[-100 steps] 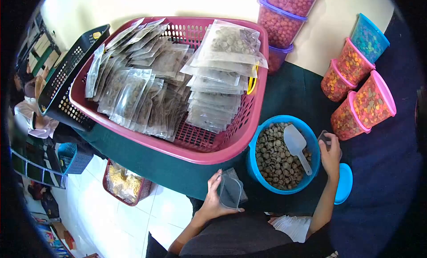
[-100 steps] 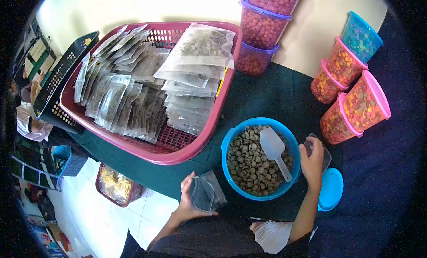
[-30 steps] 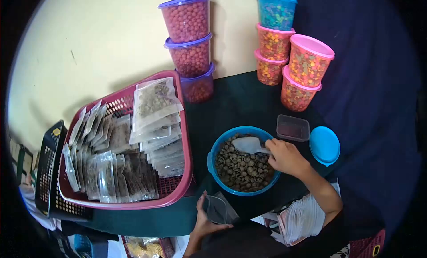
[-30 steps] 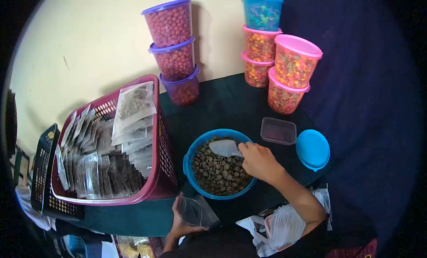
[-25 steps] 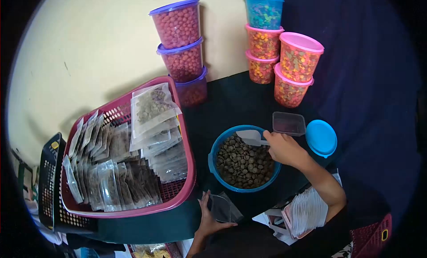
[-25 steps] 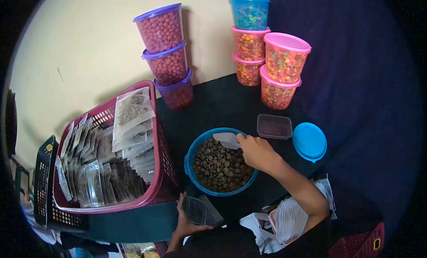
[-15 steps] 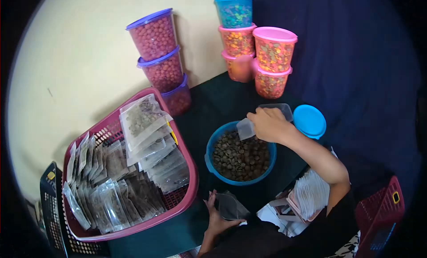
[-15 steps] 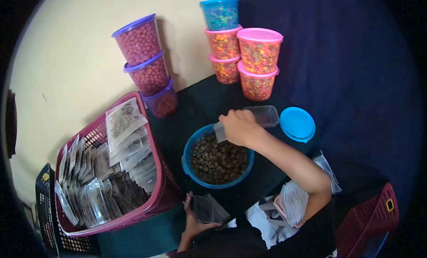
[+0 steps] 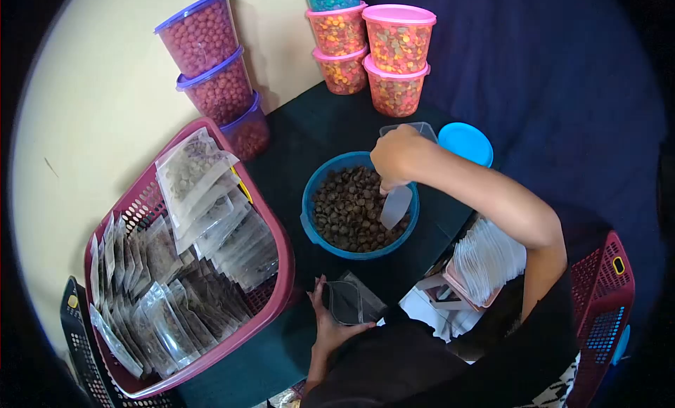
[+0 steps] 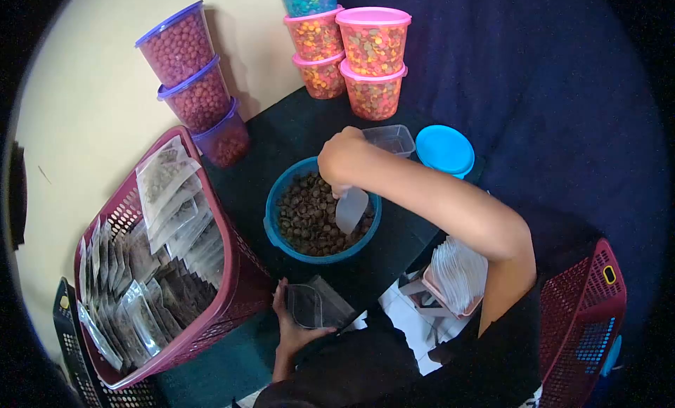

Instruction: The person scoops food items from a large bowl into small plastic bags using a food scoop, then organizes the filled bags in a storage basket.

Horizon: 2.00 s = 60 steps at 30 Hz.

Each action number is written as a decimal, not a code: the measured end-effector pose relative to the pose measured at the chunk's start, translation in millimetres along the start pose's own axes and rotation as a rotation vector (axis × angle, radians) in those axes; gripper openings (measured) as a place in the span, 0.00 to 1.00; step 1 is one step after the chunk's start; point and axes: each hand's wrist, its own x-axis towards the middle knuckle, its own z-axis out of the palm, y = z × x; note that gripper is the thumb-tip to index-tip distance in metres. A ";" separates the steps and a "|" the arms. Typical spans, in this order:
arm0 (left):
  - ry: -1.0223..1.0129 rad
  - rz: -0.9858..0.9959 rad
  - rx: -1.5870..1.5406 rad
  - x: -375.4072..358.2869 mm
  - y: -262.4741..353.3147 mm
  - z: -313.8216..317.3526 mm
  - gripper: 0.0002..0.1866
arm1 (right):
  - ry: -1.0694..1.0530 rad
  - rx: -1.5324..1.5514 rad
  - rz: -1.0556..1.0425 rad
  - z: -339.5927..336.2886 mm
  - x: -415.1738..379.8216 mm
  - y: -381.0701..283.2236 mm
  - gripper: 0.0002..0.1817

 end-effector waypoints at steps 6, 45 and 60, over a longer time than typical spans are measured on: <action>0.065 0.018 -0.047 -4.2 -0.4 2.0 0.65 | -0.347 -0.016 -0.126 -3.0 39.3 9.1 0.23; 0.065 0.040 -0.024 -17.0 -1.7 5.2 0.69 | 0.200 0.142 -0.095 23.1 -16.8 -9.3 0.20; 0.124 0.049 -0.119 -18.7 -5.2 9.5 0.67 | -0.365 0.064 -0.164 16.4 66.3 -6.3 0.21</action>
